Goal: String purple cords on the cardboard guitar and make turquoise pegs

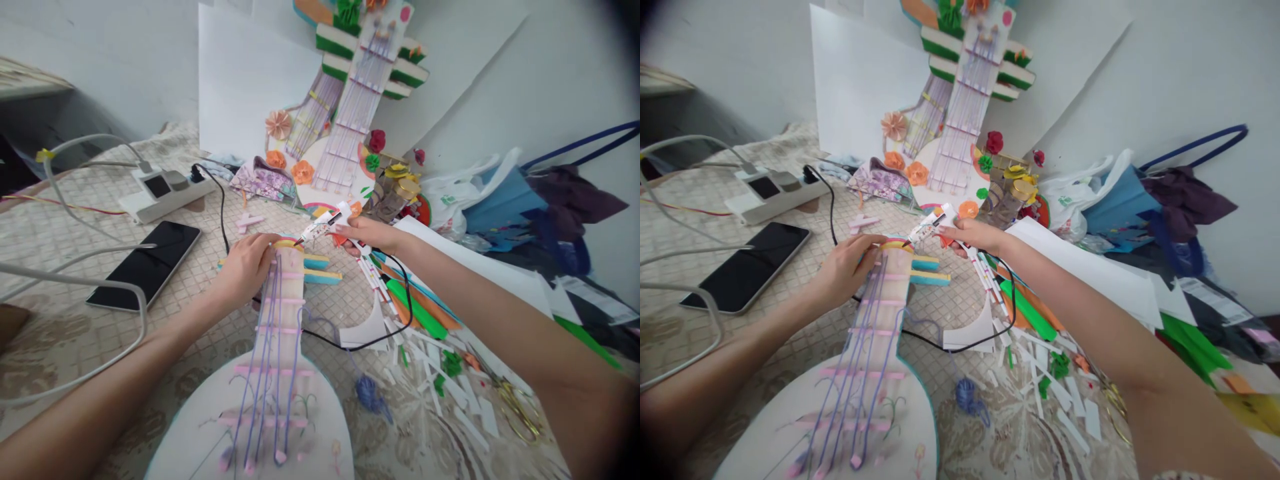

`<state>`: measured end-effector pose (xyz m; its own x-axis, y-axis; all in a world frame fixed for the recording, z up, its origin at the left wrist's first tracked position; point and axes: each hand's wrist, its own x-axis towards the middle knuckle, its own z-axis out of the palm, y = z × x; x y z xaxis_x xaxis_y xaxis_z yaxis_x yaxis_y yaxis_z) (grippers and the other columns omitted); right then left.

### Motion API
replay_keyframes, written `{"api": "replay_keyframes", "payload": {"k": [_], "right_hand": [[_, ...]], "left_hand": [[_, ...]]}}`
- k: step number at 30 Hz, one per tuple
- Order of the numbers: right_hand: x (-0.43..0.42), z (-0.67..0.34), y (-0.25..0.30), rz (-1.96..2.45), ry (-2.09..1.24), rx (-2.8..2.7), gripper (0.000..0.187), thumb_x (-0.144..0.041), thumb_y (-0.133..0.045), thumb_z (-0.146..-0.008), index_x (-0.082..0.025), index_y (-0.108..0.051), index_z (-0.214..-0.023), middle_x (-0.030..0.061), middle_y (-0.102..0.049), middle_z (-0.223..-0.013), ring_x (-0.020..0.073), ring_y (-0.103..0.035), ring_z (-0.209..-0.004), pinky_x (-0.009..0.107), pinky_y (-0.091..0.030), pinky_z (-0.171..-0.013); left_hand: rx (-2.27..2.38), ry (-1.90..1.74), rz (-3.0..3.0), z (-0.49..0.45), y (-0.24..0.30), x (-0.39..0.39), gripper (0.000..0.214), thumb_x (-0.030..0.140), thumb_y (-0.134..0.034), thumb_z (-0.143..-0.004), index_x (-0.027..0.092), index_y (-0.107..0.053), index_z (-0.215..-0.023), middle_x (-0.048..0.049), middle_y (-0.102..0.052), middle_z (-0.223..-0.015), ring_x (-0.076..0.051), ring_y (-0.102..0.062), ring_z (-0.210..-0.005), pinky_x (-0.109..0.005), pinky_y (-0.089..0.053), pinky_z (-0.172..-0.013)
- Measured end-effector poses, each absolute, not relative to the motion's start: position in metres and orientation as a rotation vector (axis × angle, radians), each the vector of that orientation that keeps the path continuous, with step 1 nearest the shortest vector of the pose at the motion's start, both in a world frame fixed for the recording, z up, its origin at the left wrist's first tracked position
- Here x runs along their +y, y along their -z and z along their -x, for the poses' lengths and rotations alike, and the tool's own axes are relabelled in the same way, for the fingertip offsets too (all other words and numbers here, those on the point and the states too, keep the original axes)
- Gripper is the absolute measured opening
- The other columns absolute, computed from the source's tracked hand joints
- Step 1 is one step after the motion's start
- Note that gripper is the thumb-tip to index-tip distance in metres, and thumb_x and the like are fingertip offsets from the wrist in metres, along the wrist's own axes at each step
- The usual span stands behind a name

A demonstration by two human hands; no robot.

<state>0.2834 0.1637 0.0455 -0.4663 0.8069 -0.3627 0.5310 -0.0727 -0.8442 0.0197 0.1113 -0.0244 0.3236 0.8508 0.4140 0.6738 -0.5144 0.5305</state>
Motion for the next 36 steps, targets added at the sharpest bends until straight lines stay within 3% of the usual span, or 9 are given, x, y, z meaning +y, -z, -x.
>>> {"api": "replay_keyframes", "payload": {"k": [4,11,24,36], "right_hand": [[0.176,-0.285,-0.041,1.43,-1.687,-1.904,0.053,-0.066,-0.065,-0.069,-0.015,-0.05,-0.065,-0.0063,-0.046,-0.049,0.0045,-0.044,-0.038,0.017,-0.029,-0.036],[0.187,-0.287,-0.038,1.373,-1.791,-1.928,0.052,-0.063,-0.064,-0.073,-0.012,-0.057,-0.068,-0.0063,-0.044,-0.05,0.0047,-0.044,-0.039,0.018,-0.032,-0.038],[0.186,-0.287,-0.041,1.397,-1.793,-1.948,0.052,-0.063,-0.064,-0.072,-0.017,-0.045,-0.059,-0.0054,-0.045,-0.047,0.005,-0.041,-0.039,0.019,-0.03,-0.038],[0.192,-0.285,-0.038,1.334,-1.809,-2.023,0.051,-0.061,-0.06,-0.077,-0.016,-0.045,-0.06,-0.0061,-0.043,-0.049,0.0028,-0.036,-0.037,0.018,-0.028,-0.037]], "left_hand": [[1.381,-1.003,-2.305,-0.019,0.024,0.11,0.032,0.024,-0.033,-0.092,0.014,-0.055,-0.113,-0.0128,-0.064,-0.111,-0.025,-0.06,-0.101,-0.043,-0.045,-0.091],[1.357,-1.018,-2.301,-0.018,0.026,0.108,0.032,0.023,-0.033,-0.093,0.014,-0.054,-0.115,-0.0127,-0.064,-0.114,-0.025,-0.059,-0.105,-0.042,-0.045,-0.091],[1.323,-1.058,-2.277,-0.018,0.027,0.105,0.03,0.021,-0.034,-0.093,0.015,-0.053,-0.116,-0.0115,-0.064,-0.113,-0.024,-0.059,-0.104,-0.041,-0.046,-0.091],[1.331,-1.025,-2.282,-0.017,0.03,0.105,0.031,0.019,-0.035,-0.092,0.015,-0.052,-0.118,-0.0125,-0.063,-0.115,-0.024,-0.06,-0.104,-0.042,-0.046,-0.092]]}}
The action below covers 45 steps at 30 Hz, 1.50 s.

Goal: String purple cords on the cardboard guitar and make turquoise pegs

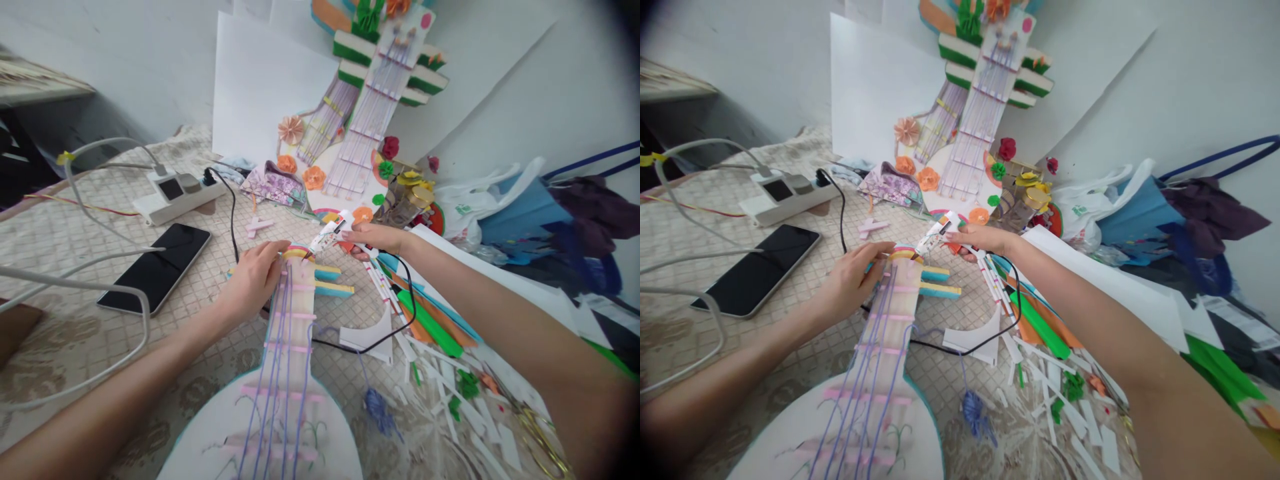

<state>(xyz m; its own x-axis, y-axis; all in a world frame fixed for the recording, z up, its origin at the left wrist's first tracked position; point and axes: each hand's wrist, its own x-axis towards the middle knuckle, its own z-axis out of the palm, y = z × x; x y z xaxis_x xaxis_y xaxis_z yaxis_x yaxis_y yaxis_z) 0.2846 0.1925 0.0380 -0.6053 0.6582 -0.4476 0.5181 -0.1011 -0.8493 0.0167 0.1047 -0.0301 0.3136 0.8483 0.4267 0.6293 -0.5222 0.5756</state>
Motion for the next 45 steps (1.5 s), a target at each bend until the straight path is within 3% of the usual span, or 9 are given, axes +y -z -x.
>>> {"api": "replay_keyframes", "payload": {"k": [25,36,41,45], "right_hand": [[0.205,-0.287,-0.026,1.283,-1.836,-2.135,0.049,-0.058,-0.052,-0.085,-0.016,-0.046,-0.06,-0.0052,-0.044,-0.042,0.0049,-0.04,-0.037,0.018,-0.034,-0.039],[0.199,-0.286,-0.03,1.36,-1.771,-2.114,0.051,-0.061,-0.057,-0.08,-0.016,-0.046,-0.06,-0.0063,-0.042,-0.045,0.0045,-0.041,-0.037,0.018,-0.032,-0.038],[0.19,-0.296,-0.031,1.347,-1.63,-2.092,0.051,-0.063,-0.057,-0.079,-0.016,-0.047,-0.061,-0.0055,-0.045,-0.045,0.0052,-0.04,-0.037,0.02,-0.034,-0.04],[0.176,-0.317,-0.025,1.402,-1.333,-2.07,0.05,-0.063,-0.048,-0.083,-0.015,-0.053,-0.067,-0.0032,-0.049,-0.046,0.009,-0.044,-0.041,0.022,-0.035,-0.044]], "left_hand": [[1.316,-1.039,-2.328,-0.016,0.033,0.106,0.03,0.015,-0.037,-0.092,0.014,-0.051,-0.119,-0.0107,-0.064,-0.114,-0.024,-0.059,-0.106,-0.042,-0.046,-0.091],[1.312,-1.057,-2.328,-0.016,0.035,0.105,0.031,0.015,-0.038,-0.091,0.013,-0.05,-0.12,-0.0114,-0.063,-0.115,-0.024,-0.059,-0.106,-0.043,-0.046,-0.093],[1.295,-1.082,-2.335,-0.015,0.037,0.107,0.031,0.015,-0.038,-0.091,0.013,-0.05,-0.12,-0.012,-0.064,-0.112,-0.024,-0.06,-0.104,-0.042,-0.047,-0.09],[1.29,-1.07,-2.314,-0.015,0.035,0.107,0.032,0.016,-0.038,-0.091,0.013,-0.05,-0.12,-0.0127,-0.064,-0.113,-0.024,-0.06,-0.104,-0.042,-0.047,-0.09]]}}
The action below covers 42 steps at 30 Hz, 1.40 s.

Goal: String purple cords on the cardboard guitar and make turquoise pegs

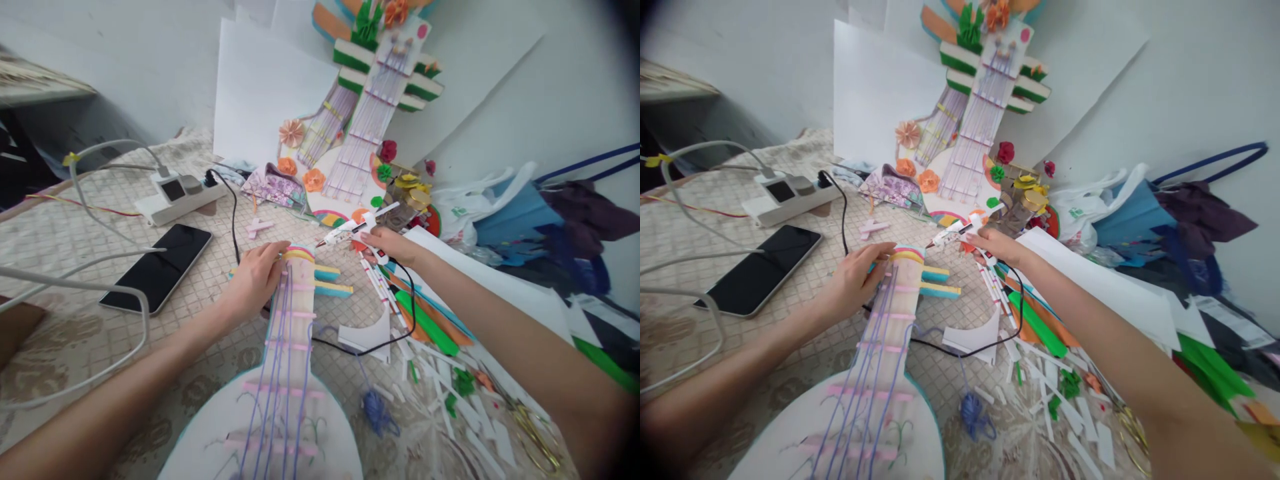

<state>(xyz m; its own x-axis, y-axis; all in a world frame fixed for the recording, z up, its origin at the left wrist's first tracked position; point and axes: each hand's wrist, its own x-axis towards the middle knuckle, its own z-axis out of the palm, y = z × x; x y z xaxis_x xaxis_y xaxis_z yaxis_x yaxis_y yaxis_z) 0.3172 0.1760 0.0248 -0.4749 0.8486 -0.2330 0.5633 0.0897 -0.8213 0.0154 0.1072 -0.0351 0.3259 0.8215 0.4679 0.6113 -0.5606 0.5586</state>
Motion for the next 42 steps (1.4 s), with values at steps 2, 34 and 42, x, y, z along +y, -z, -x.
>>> {"api": "replay_keyframes", "payload": {"k": [2,34,42], "right_hand": [[0.164,-0.327,-0.015,1.543,-1.022,-2.058,0.047,-0.059,-0.047,-0.084,-0.016,-0.055,-0.067,-0.0012,-0.052,-0.048,0.0106,-0.046,-0.045,0.024,-0.035,-0.047],[0.026,-0.242,0.008,1.301,-1.257,-2.124,0.009,-0.022,-0.061,-0.077,-0.019,-0.054,-0.078,0.0004,-0.056,-0.081,0.0064,-0.042,-0.05,0.021,-0.035,-0.048],[0.059,-0.252,-0.023,1.223,-1.615,-1.996,0.007,-0.023,-0.054,-0.082,-0.019,-0.05,-0.085,-0.0037,-0.057,-0.065,0.0071,-0.048,-0.049,0.018,-0.036,-0.046]], "left_hand": [[1.289,-1.066,-2.302,-0.016,0.034,0.107,0.032,0.017,-0.038,-0.091,0.013,-0.05,-0.12,-0.0129,-0.064,-0.113,-0.024,-0.06,-0.103,-0.043,-0.047,-0.091],[1.255,-1.152,-2.272,-0.01,0.028,0.097,0.03,0.021,-0.04,-0.089,0.014,-0.05,-0.117,-0.0123,-0.065,-0.107,-0.02,-0.064,-0.097,-0.037,-0.051,-0.087],[1.274,-1.11,-2.261,-0.01,0.028,0.096,0.031,0.023,-0.04,-0.09,0.015,-0.05,-0.118,-0.012,-0.065,-0.107,-0.02,-0.063,-0.097,-0.038,-0.051,-0.087]]}}
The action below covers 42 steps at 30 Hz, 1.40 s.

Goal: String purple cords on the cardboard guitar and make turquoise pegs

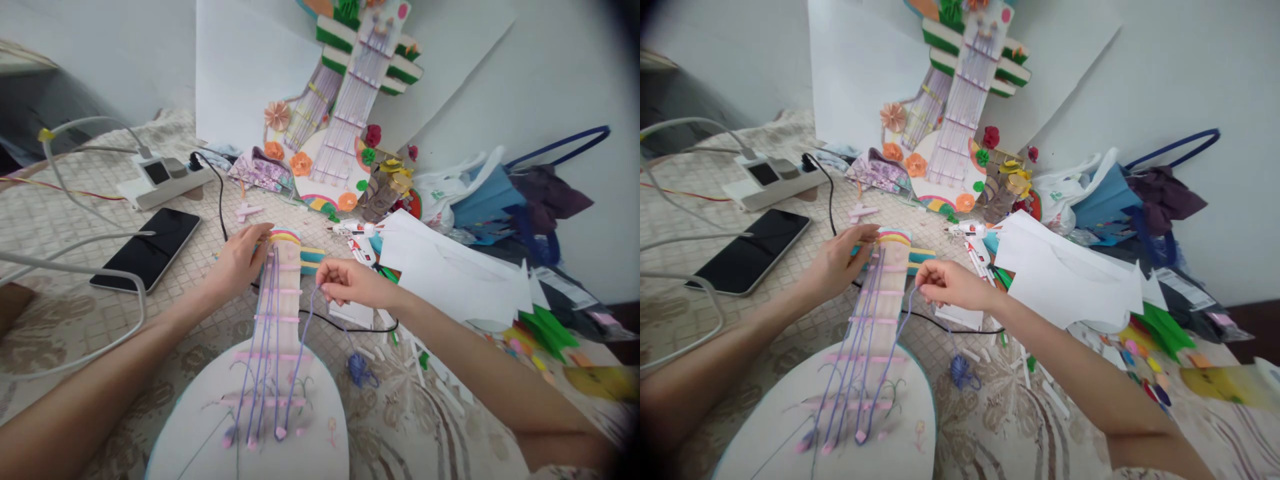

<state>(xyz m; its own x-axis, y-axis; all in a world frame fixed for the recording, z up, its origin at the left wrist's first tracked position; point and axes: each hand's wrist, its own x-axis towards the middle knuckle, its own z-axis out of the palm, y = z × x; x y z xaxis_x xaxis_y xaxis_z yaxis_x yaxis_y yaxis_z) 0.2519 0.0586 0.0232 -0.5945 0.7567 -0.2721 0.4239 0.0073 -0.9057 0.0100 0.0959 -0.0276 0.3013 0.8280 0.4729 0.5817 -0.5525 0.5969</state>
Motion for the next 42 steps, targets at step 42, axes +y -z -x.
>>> {"api": "replay_keyframes", "payload": {"k": [42], "right_hand": [[0.149,-0.225,-0.03,0.899,-0.851,-2.643,0.007,-0.021,-0.056,-0.083,-0.014,-0.057,-0.081,0.003,-0.061,-0.078,0.014,-0.053,-0.071,0.025,-0.039,-0.066]], "left_hand": [[1.263,-1.075,-2.358,-0.01,0.026,0.095,0.025,0.02,-0.039,-0.09,0.015,-0.057,-0.106,-0.0106,-0.065,-0.106,-0.022,-0.061,-0.099,-0.037,-0.048,-0.088]]}}
